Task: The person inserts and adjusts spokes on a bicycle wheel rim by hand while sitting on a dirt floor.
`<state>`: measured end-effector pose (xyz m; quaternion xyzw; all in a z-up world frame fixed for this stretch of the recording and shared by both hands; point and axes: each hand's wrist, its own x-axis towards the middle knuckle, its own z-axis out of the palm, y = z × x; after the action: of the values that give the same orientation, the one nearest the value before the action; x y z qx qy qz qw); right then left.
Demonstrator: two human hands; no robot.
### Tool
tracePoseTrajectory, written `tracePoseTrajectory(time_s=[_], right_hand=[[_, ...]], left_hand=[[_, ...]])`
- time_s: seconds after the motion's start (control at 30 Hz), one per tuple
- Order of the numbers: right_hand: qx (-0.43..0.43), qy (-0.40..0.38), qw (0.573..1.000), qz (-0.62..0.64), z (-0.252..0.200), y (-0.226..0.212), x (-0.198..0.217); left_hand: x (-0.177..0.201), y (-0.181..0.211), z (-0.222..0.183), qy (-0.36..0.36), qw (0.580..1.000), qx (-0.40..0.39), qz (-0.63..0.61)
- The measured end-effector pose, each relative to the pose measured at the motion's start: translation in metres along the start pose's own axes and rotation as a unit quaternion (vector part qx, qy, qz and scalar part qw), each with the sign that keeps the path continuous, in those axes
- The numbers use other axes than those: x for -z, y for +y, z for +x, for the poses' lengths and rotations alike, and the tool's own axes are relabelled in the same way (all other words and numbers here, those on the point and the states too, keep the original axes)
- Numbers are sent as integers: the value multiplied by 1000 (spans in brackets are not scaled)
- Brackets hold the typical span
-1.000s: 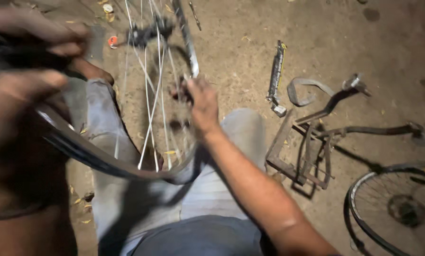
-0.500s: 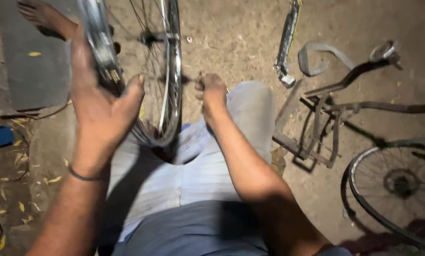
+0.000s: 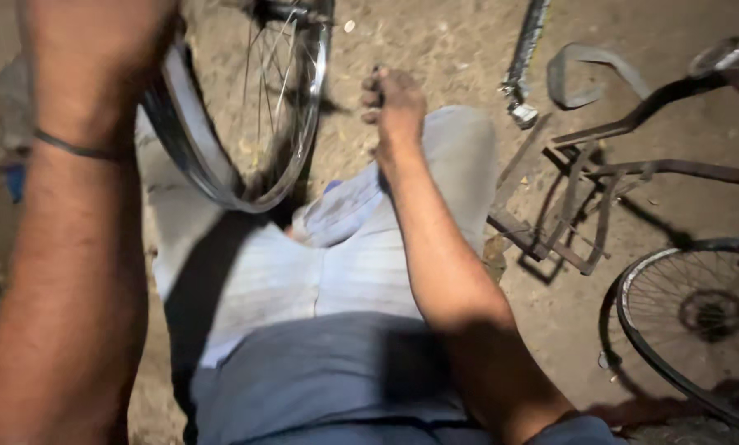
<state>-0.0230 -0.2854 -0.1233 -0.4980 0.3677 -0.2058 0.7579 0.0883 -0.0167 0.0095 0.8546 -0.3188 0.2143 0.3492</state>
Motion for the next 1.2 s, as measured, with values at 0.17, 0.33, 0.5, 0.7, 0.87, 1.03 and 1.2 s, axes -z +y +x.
tracePoseTrajectory(time_s=[0.17, 0.33, 0.5, 0.7, 0.87, 1.03, 1.2], right_hand=[[-17, -27, 999, 31, 0, -7, 2], [29, -75, 997, 1, 10, 11, 2], [161, -63, 972, -162, 8, 59, -42], [251, -62, 960, -104, -30, 55, -45], [127, -201, 971, 13, -87, -12, -20], [23, -233, 944, 232, -120, -51, -48], [43, -200, 959, 195, -159, -66, -58]], left_hand=[[-22, 21, -85, -16, 979, 179, -96], [-27, 26, -95, -90, 975, 197, -51], [-37, 25, 9, -23, 901, 147, -407], [-41, 105, 34, -39, 785, 173, -594], [-8, 91, 51, -70, 732, 137, -663], [-21, 84, 35, 28, 874, 162, -457], [-10, 119, -22, 105, 930, 131, -327]])
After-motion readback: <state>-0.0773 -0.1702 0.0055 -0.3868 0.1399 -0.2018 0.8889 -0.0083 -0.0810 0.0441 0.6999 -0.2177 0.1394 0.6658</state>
